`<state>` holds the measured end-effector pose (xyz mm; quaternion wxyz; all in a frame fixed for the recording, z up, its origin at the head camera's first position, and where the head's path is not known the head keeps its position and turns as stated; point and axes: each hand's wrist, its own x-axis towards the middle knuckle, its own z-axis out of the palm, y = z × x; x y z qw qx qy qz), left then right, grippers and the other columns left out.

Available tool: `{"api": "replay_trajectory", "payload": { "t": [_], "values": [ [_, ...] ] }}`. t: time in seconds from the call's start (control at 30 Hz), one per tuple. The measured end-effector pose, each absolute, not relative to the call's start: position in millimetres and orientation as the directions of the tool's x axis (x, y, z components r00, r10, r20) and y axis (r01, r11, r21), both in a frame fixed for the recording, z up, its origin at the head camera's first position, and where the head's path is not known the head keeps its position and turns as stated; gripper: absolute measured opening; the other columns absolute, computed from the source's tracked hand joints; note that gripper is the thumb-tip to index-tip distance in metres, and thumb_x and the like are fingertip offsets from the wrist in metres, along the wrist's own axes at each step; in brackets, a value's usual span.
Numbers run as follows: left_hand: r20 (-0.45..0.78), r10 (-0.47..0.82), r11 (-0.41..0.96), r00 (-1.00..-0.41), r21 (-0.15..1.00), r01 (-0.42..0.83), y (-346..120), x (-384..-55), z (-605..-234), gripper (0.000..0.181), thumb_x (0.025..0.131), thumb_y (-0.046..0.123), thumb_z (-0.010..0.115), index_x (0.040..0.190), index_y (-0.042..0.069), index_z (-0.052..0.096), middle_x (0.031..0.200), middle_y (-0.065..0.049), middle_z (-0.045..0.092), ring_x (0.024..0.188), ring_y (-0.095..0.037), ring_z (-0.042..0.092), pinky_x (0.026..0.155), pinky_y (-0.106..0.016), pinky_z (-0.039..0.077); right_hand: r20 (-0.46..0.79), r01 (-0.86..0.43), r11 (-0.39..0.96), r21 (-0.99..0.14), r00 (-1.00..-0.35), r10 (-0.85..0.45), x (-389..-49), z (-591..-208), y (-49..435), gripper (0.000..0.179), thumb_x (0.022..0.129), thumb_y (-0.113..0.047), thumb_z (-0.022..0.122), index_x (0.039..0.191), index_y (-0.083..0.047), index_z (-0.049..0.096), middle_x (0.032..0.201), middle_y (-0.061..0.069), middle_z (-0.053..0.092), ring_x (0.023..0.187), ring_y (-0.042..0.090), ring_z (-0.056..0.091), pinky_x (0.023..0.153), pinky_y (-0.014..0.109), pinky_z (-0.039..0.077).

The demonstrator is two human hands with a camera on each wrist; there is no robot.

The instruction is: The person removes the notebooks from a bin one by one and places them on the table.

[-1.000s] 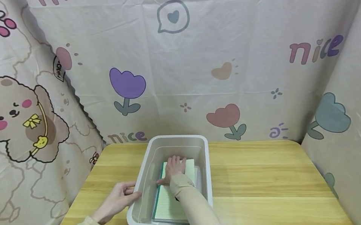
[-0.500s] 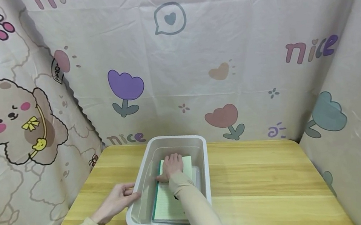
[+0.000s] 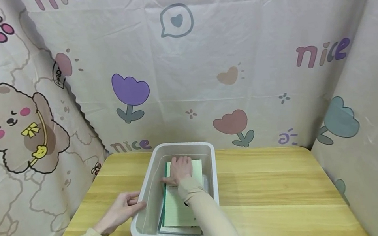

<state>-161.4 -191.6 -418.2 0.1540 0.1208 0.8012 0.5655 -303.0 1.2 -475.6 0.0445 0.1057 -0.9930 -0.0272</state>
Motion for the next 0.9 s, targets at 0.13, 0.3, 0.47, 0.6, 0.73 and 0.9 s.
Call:
{"api": "replay_trajectory", "payload": {
  "t": [0.13, 0.3, 0.47, 0.6, 0.73, 0.9],
  "values": [
    [-0.095, 0.376, 0.326, -0.922, 0.945, 0.035, -191.4, -161.3, -418.6, 0.053, 0.094, 0.004, 0.058, 0.139, -0.021, 0.043, 0.117, -0.037, 0.066, 0.103, -0.049, 0.070, 0.078, -0.043, 0.066, 0.149, -0.218, 0.970, 0.108, -0.961, -0.232, -304.4, -465.9, 3.4, 0.078, 0.075, -0.080, 0.064, 0.109, -0.011, 0.058, 0.109, 0.011, 0.068, 0.102, 0.027, 0.062, 0.092, 0.038, 0.050],
    [-0.092, 0.377, 0.327, -0.922, 0.944, 0.039, -190.5, -161.2, -418.7, 0.053, 0.095, 0.004, 0.057, 0.139, -0.021, 0.043, 0.117, -0.037, 0.066, 0.103, -0.050, 0.070, 0.078, -0.044, 0.065, 0.178, -0.235, 0.963, 0.129, -0.950, -0.256, -303.0, -452.7, 6.5, 0.071, 0.074, -0.078, 0.066, 0.097, -0.011, 0.055, 0.097, 0.009, 0.066, 0.093, 0.026, 0.062, 0.083, 0.036, 0.049],
    [-0.107, 0.374, 0.329, -0.921, 0.944, 0.023, -189.5, -161.2, -418.7, 0.053, 0.096, 0.004, 0.057, 0.139, -0.021, 0.042, 0.119, -0.039, 0.064, 0.104, -0.050, 0.069, 0.078, -0.043, 0.066, 0.168, -0.254, 0.960, 0.120, -0.948, -0.272, -301.4, -442.3, 9.4, 0.070, 0.074, -0.078, 0.065, 0.094, -0.013, 0.053, 0.093, 0.008, 0.065, 0.089, 0.024, 0.060, 0.080, 0.034, 0.047],
    [-0.087, 0.389, 0.319, -0.917, 0.947, 0.046, -189.0, -161.7, -419.2, 0.053, 0.096, 0.004, 0.056, 0.140, -0.022, 0.041, 0.120, -0.040, 0.063, 0.104, -0.050, 0.069, 0.077, -0.044, 0.066, 0.202, -0.279, 0.952, 0.125, -0.932, -0.300, -301.9, -431.2, 11.6, 0.071, 0.074, -0.079, 0.063, 0.097, -0.012, 0.056, 0.097, 0.009, 0.068, 0.091, 0.026, 0.063, 0.080, 0.035, 0.047],
    [-0.066, 0.392, 0.309, -0.918, 0.949, 0.063, -188.2, -162.0, -419.5, 0.054, 0.096, 0.003, 0.056, 0.140, -0.022, 0.040, 0.119, -0.041, 0.063, 0.104, -0.051, 0.069, 0.077, -0.043, 0.066, 0.213, -0.300, 0.947, 0.118, -0.924, -0.319, -302.4, -417.5, 13.6, 0.075, 0.077, -0.078, 0.061, 0.110, -0.010, 0.062, 0.107, 0.011, 0.071, 0.100, 0.029, 0.066, 0.085, 0.038, 0.049],
    [-0.092, 0.347, 0.309, -0.933, 0.951, 0.021, -187.8, -160.4, -421.2, 0.053, 0.096, 0.004, 0.058, 0.140, -0.020, 0.042, 0.117, -0.039, 0.065, 0.103, -0.049, 0.070, 0.077, -0.043, 0.066, 0.180, -0.313, 0.947, 0.066, -0.930, -0.320, -300.3, -396.4, 17.8, 0.072, 0.078, -0.076, 0.060, 0.107, -0.010, 0.059, 0.100, 0.010, 0.069, 0.095, 0.027, 0.064, 0.082, 0.036, 0.048]
  ]
}}
